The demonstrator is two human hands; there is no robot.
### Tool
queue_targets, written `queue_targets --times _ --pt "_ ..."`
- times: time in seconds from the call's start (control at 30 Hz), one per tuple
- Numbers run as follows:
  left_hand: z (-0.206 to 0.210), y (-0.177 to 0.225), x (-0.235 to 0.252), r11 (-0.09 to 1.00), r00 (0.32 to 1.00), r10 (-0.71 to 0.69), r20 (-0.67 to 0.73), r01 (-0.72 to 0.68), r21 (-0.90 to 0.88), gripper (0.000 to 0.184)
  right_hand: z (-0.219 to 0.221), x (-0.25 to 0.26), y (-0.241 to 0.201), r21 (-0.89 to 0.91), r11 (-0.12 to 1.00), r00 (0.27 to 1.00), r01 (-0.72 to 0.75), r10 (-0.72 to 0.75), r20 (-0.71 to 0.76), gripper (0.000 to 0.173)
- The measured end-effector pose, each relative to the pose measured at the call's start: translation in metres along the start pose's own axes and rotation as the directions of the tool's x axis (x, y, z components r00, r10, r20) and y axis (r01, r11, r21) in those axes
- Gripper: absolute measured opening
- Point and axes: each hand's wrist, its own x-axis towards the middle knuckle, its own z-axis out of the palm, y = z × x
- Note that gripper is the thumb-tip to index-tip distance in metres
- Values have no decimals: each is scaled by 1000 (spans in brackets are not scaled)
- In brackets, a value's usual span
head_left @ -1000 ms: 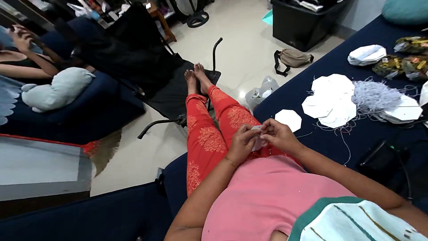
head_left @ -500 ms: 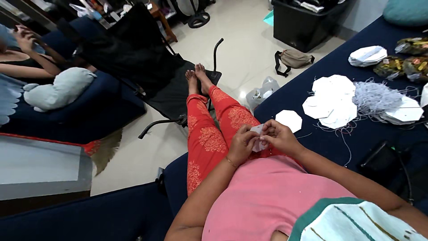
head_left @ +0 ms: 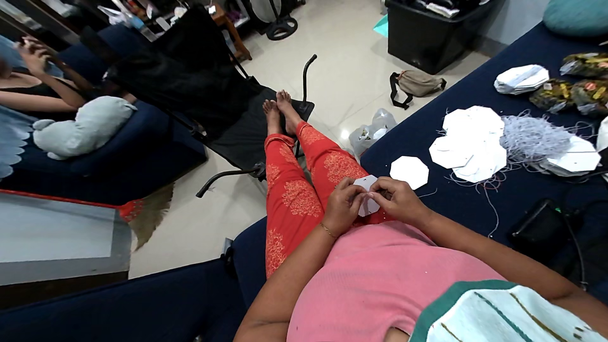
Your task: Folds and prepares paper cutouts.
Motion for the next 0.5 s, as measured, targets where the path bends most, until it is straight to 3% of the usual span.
queue_targets --times 0.13,0.3,0.5 --pt "0 0 0 1000 1000 0 -25 0 -28 19 1 1 1 -25 999 990 42 -45 -133 18" --pt "1 2 0 991 993 -119 -16 118 -66 40 3 2 0 -54 993 973 101 -110 -205 17" --pt "1 2 0 992 993 -116 0 115 -48 37 6 2 3 -82 987 966 136 -150 -210 17"
